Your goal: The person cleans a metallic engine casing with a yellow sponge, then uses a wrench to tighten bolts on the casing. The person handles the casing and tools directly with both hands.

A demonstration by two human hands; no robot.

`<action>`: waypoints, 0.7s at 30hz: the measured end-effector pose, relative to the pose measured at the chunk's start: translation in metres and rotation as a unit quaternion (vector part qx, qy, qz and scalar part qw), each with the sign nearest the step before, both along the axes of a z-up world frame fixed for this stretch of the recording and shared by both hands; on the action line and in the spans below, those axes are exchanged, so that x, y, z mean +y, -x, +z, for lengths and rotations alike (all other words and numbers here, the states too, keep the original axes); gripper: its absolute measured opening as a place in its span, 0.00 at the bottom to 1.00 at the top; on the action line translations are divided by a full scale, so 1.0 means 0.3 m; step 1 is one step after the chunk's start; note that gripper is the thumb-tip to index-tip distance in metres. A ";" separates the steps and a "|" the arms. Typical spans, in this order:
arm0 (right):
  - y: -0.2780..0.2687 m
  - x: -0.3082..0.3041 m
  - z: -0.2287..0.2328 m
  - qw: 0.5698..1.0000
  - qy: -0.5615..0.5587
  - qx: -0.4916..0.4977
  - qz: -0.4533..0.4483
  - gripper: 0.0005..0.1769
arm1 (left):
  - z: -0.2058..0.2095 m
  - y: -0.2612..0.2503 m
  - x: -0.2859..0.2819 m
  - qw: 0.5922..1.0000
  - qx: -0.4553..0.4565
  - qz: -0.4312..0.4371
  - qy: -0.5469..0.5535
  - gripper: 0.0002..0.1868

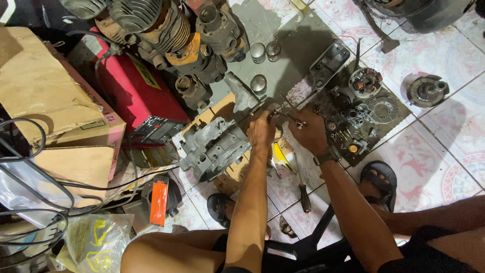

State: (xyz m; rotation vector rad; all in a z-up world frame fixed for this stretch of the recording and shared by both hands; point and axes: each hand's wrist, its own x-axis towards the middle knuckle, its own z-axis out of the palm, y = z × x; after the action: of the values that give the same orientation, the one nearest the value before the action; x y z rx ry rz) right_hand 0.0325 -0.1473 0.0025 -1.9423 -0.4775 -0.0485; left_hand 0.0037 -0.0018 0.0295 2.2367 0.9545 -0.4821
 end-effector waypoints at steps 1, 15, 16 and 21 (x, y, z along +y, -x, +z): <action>0.001 -0.007 -0.004 1.000 0.000 0.000 0.000 0.05 | 0.008 0.001 -0.002 1.000 0.000 0.000 0.000 0.14; -0.037 0.005 -0.201 0.973 0.224 0.053 0.029 0.10 | -0.042 0.008 -0.001 1.000 -0.016 0.010 -0.003 0.13; -0.060 0.011 -0.208 0.973 0.224 0.053 0.030 0.10 | -0.041 0.008 -0.008 1.000 -0.015 0.010 -0.004 0.13; -0.151 0.045 -0.206 0.963 0.248 0.055 0.091 0.10 | -0.062 0.008 0.000 1.000 -0.023 0.004 -0.012 0.13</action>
State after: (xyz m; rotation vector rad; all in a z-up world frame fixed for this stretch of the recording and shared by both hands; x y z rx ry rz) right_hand 0.0778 -0.1339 -0.0593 -2.3633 -0.6344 0.3254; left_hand 0.0013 -0.0018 0.0109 2.2540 0.9492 -0.4153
